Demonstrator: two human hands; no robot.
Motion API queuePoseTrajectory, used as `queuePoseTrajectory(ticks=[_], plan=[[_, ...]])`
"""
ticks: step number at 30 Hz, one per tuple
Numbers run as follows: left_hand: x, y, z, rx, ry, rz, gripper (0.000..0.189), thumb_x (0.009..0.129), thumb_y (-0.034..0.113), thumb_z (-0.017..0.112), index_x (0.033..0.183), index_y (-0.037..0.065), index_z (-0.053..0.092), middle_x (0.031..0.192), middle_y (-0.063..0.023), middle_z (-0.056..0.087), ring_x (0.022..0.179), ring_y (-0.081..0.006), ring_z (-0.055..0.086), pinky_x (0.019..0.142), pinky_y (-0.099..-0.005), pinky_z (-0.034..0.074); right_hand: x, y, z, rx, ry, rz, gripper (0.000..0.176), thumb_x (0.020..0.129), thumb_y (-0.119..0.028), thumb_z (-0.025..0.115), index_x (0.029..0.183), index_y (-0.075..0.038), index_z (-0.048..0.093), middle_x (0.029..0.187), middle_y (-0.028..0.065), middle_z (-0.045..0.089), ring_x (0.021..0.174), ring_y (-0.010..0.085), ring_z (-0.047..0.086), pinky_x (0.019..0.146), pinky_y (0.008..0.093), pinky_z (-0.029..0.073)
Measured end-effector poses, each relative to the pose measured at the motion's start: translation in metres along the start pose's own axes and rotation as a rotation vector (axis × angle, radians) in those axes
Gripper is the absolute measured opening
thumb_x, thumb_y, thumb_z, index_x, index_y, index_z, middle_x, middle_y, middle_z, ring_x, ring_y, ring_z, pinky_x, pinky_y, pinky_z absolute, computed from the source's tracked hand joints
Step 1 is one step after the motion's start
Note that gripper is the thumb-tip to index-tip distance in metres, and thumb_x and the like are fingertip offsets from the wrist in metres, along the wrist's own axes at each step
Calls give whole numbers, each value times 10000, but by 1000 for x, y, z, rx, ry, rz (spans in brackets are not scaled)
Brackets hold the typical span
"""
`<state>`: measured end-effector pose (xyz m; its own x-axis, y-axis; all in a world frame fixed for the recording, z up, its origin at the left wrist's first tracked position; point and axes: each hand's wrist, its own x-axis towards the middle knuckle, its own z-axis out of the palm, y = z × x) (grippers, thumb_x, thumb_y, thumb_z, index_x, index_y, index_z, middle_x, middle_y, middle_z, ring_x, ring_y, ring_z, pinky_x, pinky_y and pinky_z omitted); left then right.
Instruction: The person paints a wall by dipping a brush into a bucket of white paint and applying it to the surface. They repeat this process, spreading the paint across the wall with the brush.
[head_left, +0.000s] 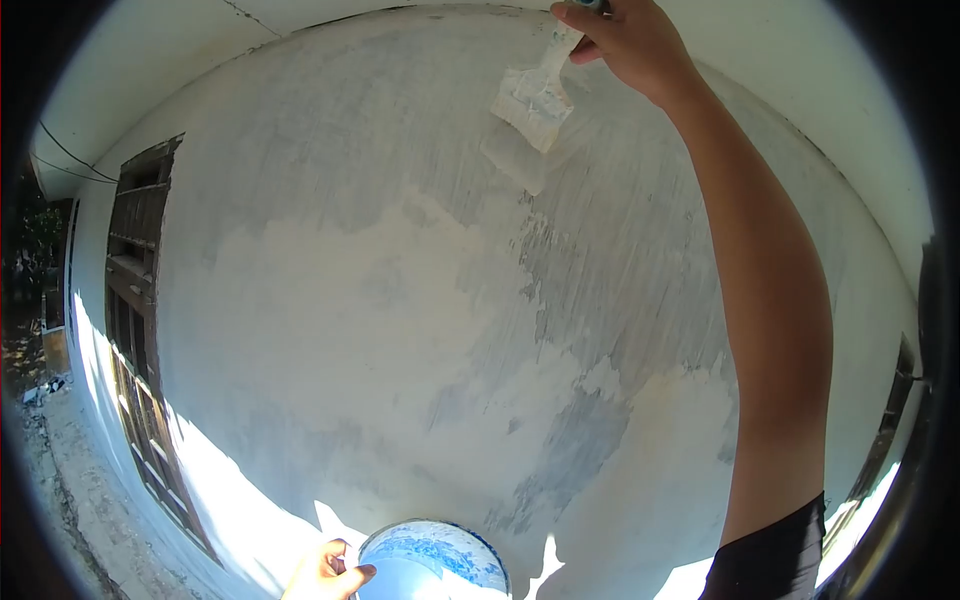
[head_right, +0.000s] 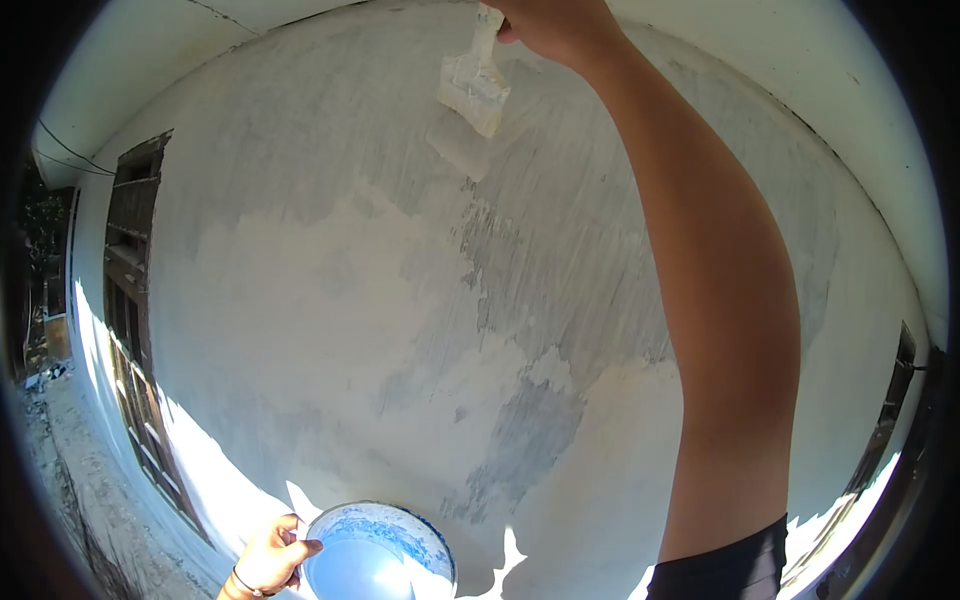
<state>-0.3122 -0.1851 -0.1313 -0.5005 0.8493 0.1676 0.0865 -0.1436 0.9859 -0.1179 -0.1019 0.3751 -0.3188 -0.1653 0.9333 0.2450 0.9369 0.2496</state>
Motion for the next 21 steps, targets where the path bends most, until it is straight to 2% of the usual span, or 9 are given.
queuePoseTrajectory(ticks=[2, 4, 6, 9, 11, 12, 13, 15, 21], plan=[[-4, 11, 0, -18, -8, -3, 311, 790, 147, 648, 1052, 12, 547, 499, 38, 452, 357, -62, 361, 335, -243, 269, -5, -2, 7, -102, 27, -61, 205, 878, -175, 578, 877, 25, 535, 774, 99, 591, 685, 164, 594, 614, 288, 511], [-18, 45, 5, -86, 38, -121, 151, 753, 45, 641, 763, -25, 508, 469, -36, 488, 289, -101, 439, 260, -232, 338, -24, 9, 23, -404, 41, -469, 245, 865, -249, 605, 919, -21, 534, 831, 53, 605, 723, 168, 611, 602, 282, 507], [-20, 44, 5, -88, 36, -102, 147, 754, 42, 640, 759, -22, 508, 465, -32, 486, 288, -100, 440, 255, -229, 339, -72, -8, 42, -421, -52, -789, 125, 835, -138, 608, 888, -48, 540, 753, 62, 582, 693, 211, 622, 565, 297, 516], [-19, 33, -1, -96, 12, -68, 137, 757, 36, 632, 749, -16, 505, 469, -35, 491, 289, -100, 446, 251, -225, 343, -162, -11, 79, -396, -119, -1028, 132, 752, -129, 622, 778, -73, 505, 650, 37, 483, 576, 143, 490, 471, 219, 444], [-14, 15, -7, -105, -10, -52, 130, 758, 32, 624, 743, -12, 503, 475, -41, 498, 292, -101, 450, 250, -223, 346, -209, -19, 85, -428, -198, -1154, 149, 746, -106, 646, 791, -63, 511, 668, 32, 502, 627, 150, 540, 505, 209, 483], [-12, 1, -10, 7, -1, -47, 196, 777, 80, 631, 914, -4, 518, 503, -5, 485, 339, -80, 413, 301, -229, 317, -223, -25, 86, -413, -216, -1209, 167, 743, -64, 663, 811, -56, 512, 680, 32, 517, 655, 156, 576, 534, 202, 522], [-12, -6, -11, 118, 12, -41, 331, 796, 127, 637, 1085, 4, 534, 530, 32, 472, 385, -59, 376, 351, -235, 288, -229, -32, 85, -415, -213, -1209, 167, 743, -64, 663, 811, -56, 512, 680, 32, 517, 655, 156, 576, 534, 202, 522], [-17, -18, -13, 76, 48, -16, 348, 794, 122, 635, 1103, 0, 530, 547, 28, 480, 404, -55, 383, 362, -229, 294, -235, -44, 79, -101, -131, -969, 153, 772, -67, 655, 822, -54, 511, 672, 29, 528, 592, 147, 566, 491, 211, 497], [-30, -34, -23, 60, 68, -21, 397, 789, 109, 620, 1156, -4, 518, 619, 22, 501, 461, -64, 405, 410, -229, 332, -151, -25, 44, 41, -185, -353, 192, 843, -140, 612, 739, -66, 470, 602, 45, 495, 476, 127, 475, 422, 288, 362]])
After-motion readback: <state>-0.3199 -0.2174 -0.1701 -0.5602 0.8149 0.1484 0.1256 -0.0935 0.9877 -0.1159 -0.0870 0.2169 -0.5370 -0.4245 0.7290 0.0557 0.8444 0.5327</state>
